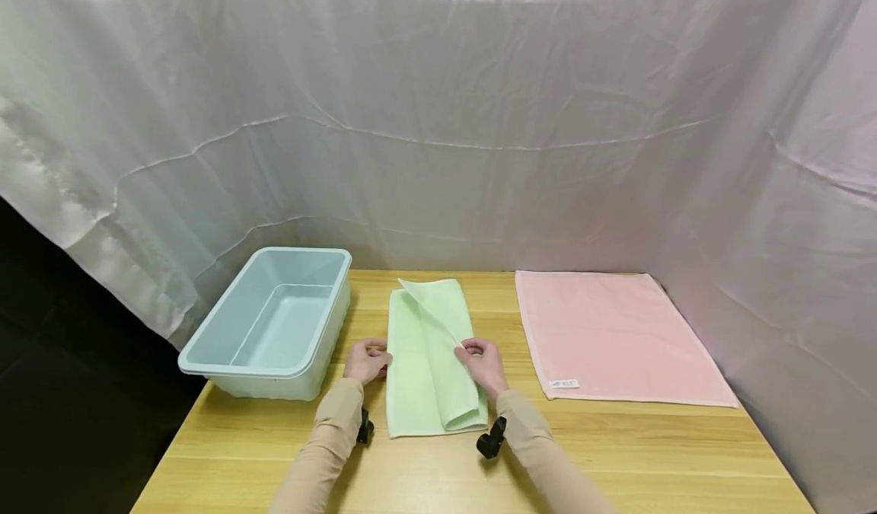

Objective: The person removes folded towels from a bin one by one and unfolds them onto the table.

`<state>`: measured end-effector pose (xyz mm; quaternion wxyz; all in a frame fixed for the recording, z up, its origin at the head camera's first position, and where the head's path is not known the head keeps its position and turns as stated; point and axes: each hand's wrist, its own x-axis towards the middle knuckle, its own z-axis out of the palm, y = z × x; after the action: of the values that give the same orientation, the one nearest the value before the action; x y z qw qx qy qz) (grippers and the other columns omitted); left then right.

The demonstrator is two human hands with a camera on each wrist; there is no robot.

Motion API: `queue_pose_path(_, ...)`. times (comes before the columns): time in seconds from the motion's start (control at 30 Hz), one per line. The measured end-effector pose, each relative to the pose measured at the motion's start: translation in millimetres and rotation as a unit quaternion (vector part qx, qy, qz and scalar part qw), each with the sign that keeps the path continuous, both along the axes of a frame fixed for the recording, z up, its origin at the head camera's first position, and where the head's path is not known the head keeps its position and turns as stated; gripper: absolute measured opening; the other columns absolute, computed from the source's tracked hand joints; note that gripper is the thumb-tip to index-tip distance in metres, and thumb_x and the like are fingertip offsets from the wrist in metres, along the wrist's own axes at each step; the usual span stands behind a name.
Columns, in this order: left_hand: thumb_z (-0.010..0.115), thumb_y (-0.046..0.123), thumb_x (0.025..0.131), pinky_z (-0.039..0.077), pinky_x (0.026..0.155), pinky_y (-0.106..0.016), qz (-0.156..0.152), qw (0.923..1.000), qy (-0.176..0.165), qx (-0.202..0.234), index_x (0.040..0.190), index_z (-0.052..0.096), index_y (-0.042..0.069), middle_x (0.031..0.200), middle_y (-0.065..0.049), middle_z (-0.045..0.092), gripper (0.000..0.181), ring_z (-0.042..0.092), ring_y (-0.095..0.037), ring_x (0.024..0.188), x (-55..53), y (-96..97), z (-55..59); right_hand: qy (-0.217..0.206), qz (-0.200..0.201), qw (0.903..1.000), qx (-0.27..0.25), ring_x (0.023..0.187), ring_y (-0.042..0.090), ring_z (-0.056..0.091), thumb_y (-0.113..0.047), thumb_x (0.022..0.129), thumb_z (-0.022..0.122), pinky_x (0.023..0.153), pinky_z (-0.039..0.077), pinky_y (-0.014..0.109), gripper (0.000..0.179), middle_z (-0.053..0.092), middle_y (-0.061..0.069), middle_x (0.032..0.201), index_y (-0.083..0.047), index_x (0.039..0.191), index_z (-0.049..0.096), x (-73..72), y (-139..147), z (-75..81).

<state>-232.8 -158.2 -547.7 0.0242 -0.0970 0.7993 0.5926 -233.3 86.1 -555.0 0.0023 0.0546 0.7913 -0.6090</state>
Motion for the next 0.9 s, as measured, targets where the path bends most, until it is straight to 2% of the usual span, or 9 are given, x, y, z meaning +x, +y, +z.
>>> queue_pose_path(0.1, 0.065, -0.001, 0.085, 0.060, 0.060, -0.031, -0.003, 0.9997, 0.024, -0.007, 0.115, 0.067, -0.008, 0.079, -0.011, 0.062, 0.031, 0.065, -0.021, 0.063, 0.1, -6.0, -2.9, 0.000, -0.012, 0.9999, -0.009, 0.078, 0.011, 0.056, -0.011, 0.090, 0.070, 0.070, 0.048, 0.021, 0.022, 0.065, 0.006, 0.087, 0.006, 0.104, 0.069, -0.9, 8.3, -0.5)
queue_pose_path(0.2, 0.066, 0.002, 0.083, 0.058, 0.060, -0.032, 0.009, 0.9981, 0.038, -0.048, 0.113, 0.069, -0.006, 0.079, -0.013, 0.065, 0.031, 0.066, -0.023, 0.064, -0.6, -10.4, -3.8, 0.003, -0.026, 0.9996, -0.006, 0.078, 0.009, 0.056, -0.010, 0.090, 0.070, 0.070, 0.048, 0.020, 0.022, 0.066, 0.007, 0.087, 0.007, 0.104, 0.069, -1.1, 17.7, -1.1)
queue_pose_path(0.33, 0.065, 0.005, 0.081, 0.050, 0.073, -0.033, 0.045, 0.9918, 0.030, -0.116, 0.112, 0.072, -0.002, 0.083, -0.015, 0.069, 0.032, 0.062, -0.030, 0.083, -1.5, -13.7, -0.3, -0.001, -0.047, 0.9989, 0.004, 0.077, 0.008, 0.055, -0.010, 0.091, 0.069, 0.070, 0.047, 0.020, 0.022, 0.066, 0.006, 0.087, 0.007, 0.104, 0.069, -0.2, 33.3, -0.6)
queue_pose_path(0.43, 0.062, 0.006, 0.083, 0.045, 0.080, -0.038, 0.063, 0.9872, 0.018, -0.145, 0.112, 0.071, 0.000, 0.084, -0.013, 0.067, 0.031, 0.055, -0.034, 0.094, 0.0, -14.0, 4.5, -0.009, -0.069, 0.9974, 0.017, 0.075, 0.007, 0.056, -0.011, 0.090, 0.069, 0.071, 0.047, 0.020, 0.022, 0.068, 0.006, 0.086, 0.005, 0.104, 0.070, 1.1, 47.0, 0.0)
queue_pose_path(0.6, 0.053, 0.004, 0.086, 0.048, 0.085, -0.050, 0.075, 0.9790, 0.029, -0.187, 0.116, 0.069, 0.001, 0.086, -0.015, 0.066, 0.034, 0.060, -0.040, 0.094, 1.7, -14.9, 6.2, -0.022, -0.100, 0.9937, 0.044, 0.074, 0.007, 0.058, -0.015, 0.090, 0.068, 0.071, 0.048, 0.021, 0.024, 0.072, 0.008, 0.088, 0.002, 0.107, 0.071, 5.4, 68.9, 0.1)
queue_pose_path(0.67, 0.052, 0.002, 0.087, 0.048, 0.085, -0.054, 0.078, 0.9761, 0.040, -0.199, 0.117, 0.068, 0.000, 0.087, -0.017, 0.066, 0.035, 0.062, -0.041, 0.092, 1.2, -16.2, 4.6, -0.027, -0.107, 0.9925, 0.052, 0.074, 0.008, 0.059, -0.016, 0.091, 0.068, 0.071, 0.048, 0.022, 0.025, 0.072, 0.008, 0.088, 0.001, 0.108, 0.071, 7.3, 75.6, -0.1)
queue_pose_path(0.77, 0.050, 0.001, 0.089, 0.048, 0.086, -0.056, 0.076, 0.9760, 0.043, -0.199, 0.121, 0.064, -0.001, 0.090, -0.020, 0.066, 0.036, 0.061, -0.042, 0.093, 1.0, -17.3, 2.9, -0.032, -0.116, 0.9907, 0.063, 0.073, 0.009, 0.059, -0.017, 0.092, 0.066, 0.070, 0.048, 0.023, 0.024, 0.072, 0.007, 0.088, 0.000, 0.109, 0.071, 10.1, 83.7, -0.9)
queue_pose_path(0.9, 0.047, -0.001, 0.090, 0.046, 0.090, -0.060, 0.074, 0.9741, 0.049, -0.208, 0.124, 0.061, -0.003, 0.099, -0.026, 0.065, 0.037, 0.060, -0.046, 0.101, 3.3, -16.7, 5.0, -0.036, -0.129, 0.9875, 0.083, 0.074, 0.012, 0.061, -0.018, 0.092, 0.064, 0.070, 0.047, 0.024, 0.025, 0.073, 0.009, 0.088, -0.001, 0.109, 0.070, 13.9, 92.7, -2.0)
